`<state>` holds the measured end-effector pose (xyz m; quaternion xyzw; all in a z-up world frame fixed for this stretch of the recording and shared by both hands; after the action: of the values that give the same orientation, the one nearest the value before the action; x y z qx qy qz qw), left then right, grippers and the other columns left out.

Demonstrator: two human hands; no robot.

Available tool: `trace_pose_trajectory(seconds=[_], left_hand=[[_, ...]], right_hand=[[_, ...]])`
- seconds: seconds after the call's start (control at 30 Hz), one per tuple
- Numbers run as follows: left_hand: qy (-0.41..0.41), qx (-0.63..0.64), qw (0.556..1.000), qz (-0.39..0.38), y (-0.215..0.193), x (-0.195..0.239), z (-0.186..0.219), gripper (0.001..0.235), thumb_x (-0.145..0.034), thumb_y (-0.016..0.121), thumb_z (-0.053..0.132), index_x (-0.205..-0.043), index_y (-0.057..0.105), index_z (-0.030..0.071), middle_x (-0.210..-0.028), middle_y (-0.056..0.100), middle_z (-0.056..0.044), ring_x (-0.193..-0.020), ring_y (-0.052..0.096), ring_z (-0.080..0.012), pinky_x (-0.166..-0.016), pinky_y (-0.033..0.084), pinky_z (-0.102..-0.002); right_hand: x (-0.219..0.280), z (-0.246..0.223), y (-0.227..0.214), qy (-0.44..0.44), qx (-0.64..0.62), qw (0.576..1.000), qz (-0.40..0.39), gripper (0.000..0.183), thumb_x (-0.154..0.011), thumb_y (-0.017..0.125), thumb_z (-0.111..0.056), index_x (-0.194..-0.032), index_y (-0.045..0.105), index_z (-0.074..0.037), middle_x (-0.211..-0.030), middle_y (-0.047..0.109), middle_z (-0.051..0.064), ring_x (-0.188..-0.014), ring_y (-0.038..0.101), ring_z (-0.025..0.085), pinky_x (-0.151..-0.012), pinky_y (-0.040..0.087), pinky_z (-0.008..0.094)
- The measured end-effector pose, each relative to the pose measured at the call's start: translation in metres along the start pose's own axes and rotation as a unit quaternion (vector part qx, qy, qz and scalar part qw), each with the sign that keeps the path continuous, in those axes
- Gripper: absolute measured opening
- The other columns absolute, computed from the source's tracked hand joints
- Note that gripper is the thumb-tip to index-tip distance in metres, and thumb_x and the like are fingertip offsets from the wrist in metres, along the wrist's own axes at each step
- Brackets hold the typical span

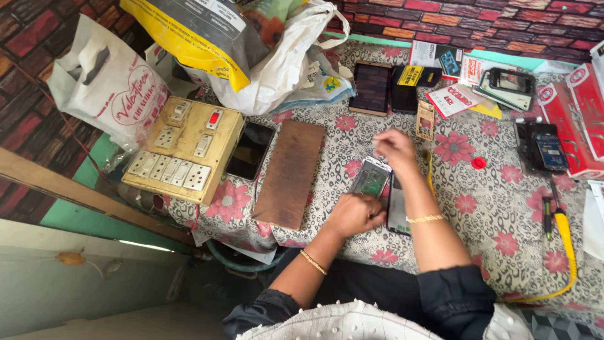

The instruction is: The person disassembles a smartphone using a screwdriver and a yellow prying tool, removes the back cover, and manipulates internal components on a cluttered workbench.

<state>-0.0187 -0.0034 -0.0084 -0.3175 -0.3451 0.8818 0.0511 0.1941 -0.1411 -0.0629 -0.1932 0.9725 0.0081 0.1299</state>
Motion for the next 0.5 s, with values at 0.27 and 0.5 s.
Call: trace_pose_trajectory(seconds=[0.27,0.5], left_hand=[[-0.034,-0.017,0.999,0.024,0.008,-0.001,-0.003,0.022,-0.086,0.073,0.026,-0.072,0.066,0.010,-0.076,0.068,-0.008,-0.070,0.068,-0.0308,-0.063,0.054,-0.044],[-0.089,0.023,0.996,0.009,0.003,-0.007,0.004,0.027,-0.078,0.084,0.026,-0.070,0.065,0.009,-0.072,0.066,-0.007,-0.063,0.067,-0.0291,-0.059,0.053,-0.042]], right_hand=[[0.121,-0.001,-0.138,0.015,-0.281,0.944,0.174,0.014,-0.095,0.065,0.007,-0.102,0.067,-0.005,-0.096,0.070,0.010,-0.087,0.067,0.018,-0.077,0.057,0.033],[0.188,0.010,-0.170,-0.008,-0.312,0.923,0.226,0.015,-0.091,0.063,0.007,-0.097,0.068,-0.005,-0.094,0.072,0.011,-0.087,0.070,0.020,-0.075,0.058,0.034]])
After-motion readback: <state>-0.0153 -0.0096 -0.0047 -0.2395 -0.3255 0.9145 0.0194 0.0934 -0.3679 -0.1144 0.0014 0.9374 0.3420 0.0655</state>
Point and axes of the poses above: each hand's wrist, its own x-axis away from the middle knuckle, its own y-axis out of the palm, z = x × y, the point moved 2 cm from there along -x, towards the middle knuckle
